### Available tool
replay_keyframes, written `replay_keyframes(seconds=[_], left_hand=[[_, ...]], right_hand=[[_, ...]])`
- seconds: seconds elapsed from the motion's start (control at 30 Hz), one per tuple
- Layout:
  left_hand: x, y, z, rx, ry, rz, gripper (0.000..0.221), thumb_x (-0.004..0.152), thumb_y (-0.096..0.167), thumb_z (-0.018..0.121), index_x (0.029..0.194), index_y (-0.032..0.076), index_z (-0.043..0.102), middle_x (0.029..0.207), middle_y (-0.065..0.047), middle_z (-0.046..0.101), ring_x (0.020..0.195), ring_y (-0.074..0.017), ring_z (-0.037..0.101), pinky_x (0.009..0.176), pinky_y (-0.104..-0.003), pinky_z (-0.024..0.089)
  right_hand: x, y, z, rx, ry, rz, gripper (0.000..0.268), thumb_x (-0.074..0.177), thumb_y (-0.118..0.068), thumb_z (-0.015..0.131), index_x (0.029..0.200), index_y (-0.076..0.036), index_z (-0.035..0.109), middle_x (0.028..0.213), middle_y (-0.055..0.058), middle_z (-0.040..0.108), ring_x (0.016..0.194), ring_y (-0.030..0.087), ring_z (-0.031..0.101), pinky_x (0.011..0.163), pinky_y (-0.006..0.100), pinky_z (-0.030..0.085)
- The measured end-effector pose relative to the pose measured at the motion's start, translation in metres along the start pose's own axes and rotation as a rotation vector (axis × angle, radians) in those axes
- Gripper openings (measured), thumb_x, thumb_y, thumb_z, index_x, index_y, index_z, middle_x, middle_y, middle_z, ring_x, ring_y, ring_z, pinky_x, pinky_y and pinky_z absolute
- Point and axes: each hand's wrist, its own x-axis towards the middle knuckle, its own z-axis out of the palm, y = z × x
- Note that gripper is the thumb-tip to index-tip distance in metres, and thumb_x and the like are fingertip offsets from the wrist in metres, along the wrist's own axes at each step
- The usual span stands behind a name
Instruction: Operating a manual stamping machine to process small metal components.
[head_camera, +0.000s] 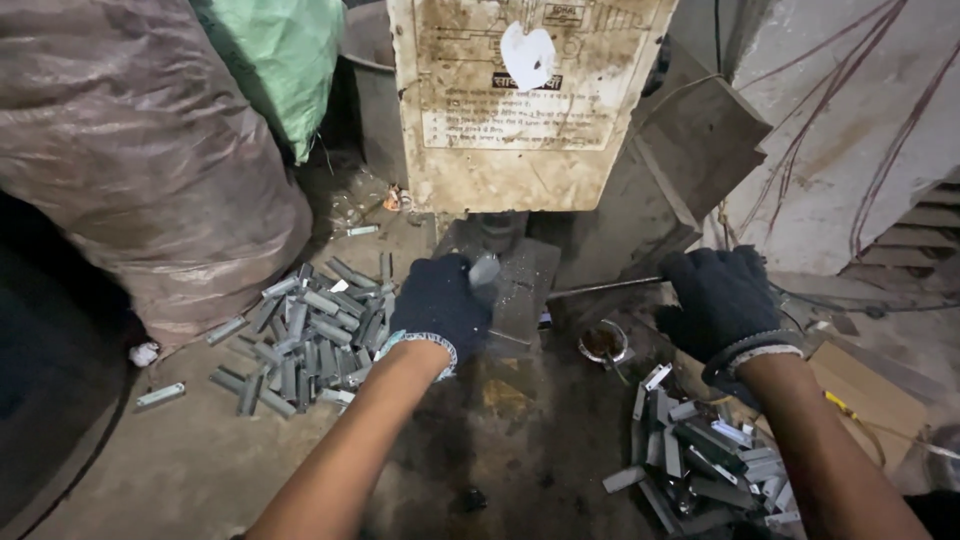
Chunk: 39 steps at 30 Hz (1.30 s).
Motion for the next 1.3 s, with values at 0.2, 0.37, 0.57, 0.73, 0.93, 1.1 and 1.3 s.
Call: replay_keyframes(seconds=[0.2, 0.37, 0.57, 0.73, 0.93, 1.1, 1.3], left_hand=[[0.005, -0.024, 0.021, -0.007, 0.174, 0.131, 0.031, 0.082, 0.023, 0.070, 0.111, 0.015, 0.075, 0.109, -0.022, 0.068, 0.104, -0.0437, 0.064, 0.089, -0.052, 0.051], [0.005, -0.024, 0.014, 0.046, 0.129, 0.182, 0.029, 0.087, 0.025, 0.068, 0.113, 0.016, 0.074, 0.111, -0.021, 0.069, 0.107, -0.0418, 0.064, 0.093, -0.051, 0.051], [0.024, -0.028, -0.013, 0.151, 0.084, 0.318, 0.029, 0.089, 0.028, 0.065, 0.114, 0.016, 0.074, 0.111, -0.021, 0.069, 0.103, -0.0425, 0.064, 0.090, -0.053, 0.050], [0.060, -0.053, 0.004, 0.205, 0.048, 0.480, 0.032, 0.085, 0.027, 0.065, 0.114, 0.017, 0.074, 0.108, -0.019, 0.071, 0.102, -0.0427, 0.064, 0.090, -0.054, 0.050], [0.025, -0.026, 0.000, 0.174, 0.135, 0.345, 0.025, 0.085, 0.025, 0.071, 0.107, 0.015, 0.075, 0.105, -0.021, 0.070, 0.100, -0.0448, 0.064, 0.089, -0.054, 0.050], [0.006, -0.008, 0.008, 0.124, 0.229, 0.118, 0.021, 0.078, 0.018, 0.075, 0.098, 0.012, 0.075, 0.100, -0.023, 0.069, 0.098, -0.0440, 0.065, 0.083, -0.054, 0.052], [0.008, -0.002, -0.003, 0.145, 0.140, 0.084, 0.023, 0.082, 0.025, 0.077, 0.101, 0.012, 0.075, 0.103, -0.022, 0.070, 0.101, -0.0426, 0.066, 0.088, -0.052, 0.053]], right_hand=[[-0.002, 0.004, 0.008, 0.036, 0.060, -0.018, 0.042, 0.070, -0.038, 0.080, 0.106, -0.018, 0.069, 0.099, 0.013, 0.071, 0.100, 0.037, 0.064, 0.091, 0.050, 0.045], [0.006, 0.003, 0.043, -0.046, -0.162, 0.083, 0.050, 0.074, -0.044, 0.081, 0.117, -0.022, 0.067, 0.109, 0.011, 0.071, 0.107, 0.035, 0.066, 0.095, 0.050, 0.047], [0.003, -0.004, 0.102, 0.026, -0.099, 0.004, 0.077, 0.057, -0.051, 0.088, 0.122, -0.017, 0.064, 0.114, 0.013, 0.068, 0.110, 0.035, 0.064, 0.097, 0.051, 0.046], [0.011, -0.012, 0.103, -0.012, -0.225, 0.104, 0.075, 0.060, -0.052, 0.087, 0.124, -0.020, 0.065, 0.116, 0.012, 0.069, 0.111, 0.034, 0.066, 0.099, 0.049, 0.047], [0.018, -0.012, 0.148, 0.072, -0.173, 0.083, 0.051, 0.060, -0.045, 0.084, 0.102, -0.017, 0.075, 0.100, 0.013, 0.074, 0.098, 0.035, 0.072, 0.085, 0.049, 0.054], [0.024, -0.015, 0.200, 0.042, -0.205, 0.133, 0.032, 0.073, -0.042, 0.078, 0.089, -0.014, 0.079, 0.092, 0.013, 0.076, 0.095, 0.033, 0.073, 0.081, 0.046, 0.057], [0.018, -0.037, 0.180, 0.140, -0.303, 0.192, 0.051, 0.076, -0.050, 0.078, 0.105, -0.008, 0.073, 0.108, 0.019, 0.073, 0.101, 0.036, 0.071, 0.087, 0.044, 0.058]])
